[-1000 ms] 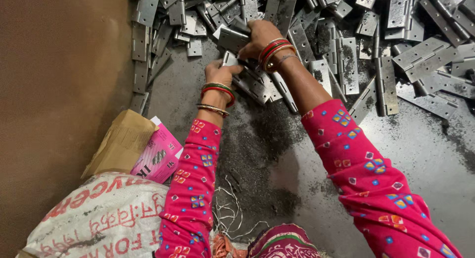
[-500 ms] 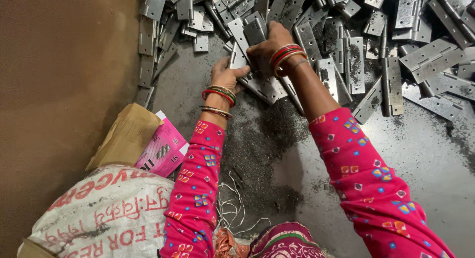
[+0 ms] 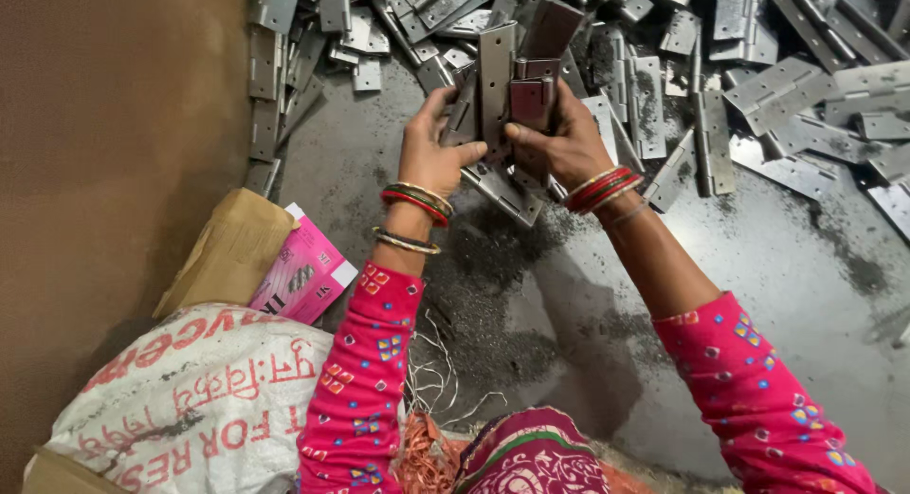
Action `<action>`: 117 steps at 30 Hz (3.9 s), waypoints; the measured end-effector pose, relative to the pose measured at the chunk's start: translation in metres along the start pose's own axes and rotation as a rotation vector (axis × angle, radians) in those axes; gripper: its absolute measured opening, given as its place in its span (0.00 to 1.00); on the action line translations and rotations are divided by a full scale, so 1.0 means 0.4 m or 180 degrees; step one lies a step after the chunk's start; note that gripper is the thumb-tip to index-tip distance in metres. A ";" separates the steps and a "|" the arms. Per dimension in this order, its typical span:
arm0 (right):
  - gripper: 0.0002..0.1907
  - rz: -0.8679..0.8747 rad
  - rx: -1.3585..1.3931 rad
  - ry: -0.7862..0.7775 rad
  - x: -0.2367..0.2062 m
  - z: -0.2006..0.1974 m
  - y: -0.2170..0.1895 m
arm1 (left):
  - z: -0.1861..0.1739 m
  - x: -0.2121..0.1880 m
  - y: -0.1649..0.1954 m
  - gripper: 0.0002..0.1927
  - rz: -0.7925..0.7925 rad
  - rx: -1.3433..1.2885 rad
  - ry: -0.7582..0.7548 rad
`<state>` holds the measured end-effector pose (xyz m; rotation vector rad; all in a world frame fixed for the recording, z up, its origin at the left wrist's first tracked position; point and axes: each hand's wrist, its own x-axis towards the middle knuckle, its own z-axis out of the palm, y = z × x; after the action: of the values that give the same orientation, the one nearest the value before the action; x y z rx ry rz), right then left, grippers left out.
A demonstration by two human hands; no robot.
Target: The person sorts and stacks small metal hinges by picking them up from a large pile on the floor and aligning them into small bundles.
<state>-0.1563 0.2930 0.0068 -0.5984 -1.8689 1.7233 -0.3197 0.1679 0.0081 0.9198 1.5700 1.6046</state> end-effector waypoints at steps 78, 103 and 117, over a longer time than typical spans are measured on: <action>0.22 0.0604 0.1495 0.1557 -0.725 -0.236 -0.128 | 0.597 -0.465 0.108 0.26 -0.0180 -0.1061 -0.0440; 0.36 -0.0206 -0.2370 0.1316 -0.838 -0.416 -0.189 | 0.703 -0.445 0.137 0.29 0.1266 0.0475 -0.1491; 0.20 0.0510 0.0740 0.1946 -0.867 -0.416 0.126 | 0.816 -0.372 0.034 0.33 -0.0133 0.2113 -0.1969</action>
<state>0.2148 0.2033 -0.0625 -1.0585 -1.2060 1.5824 0.0373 0.2029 0.0236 1.5327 1.6381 0.6319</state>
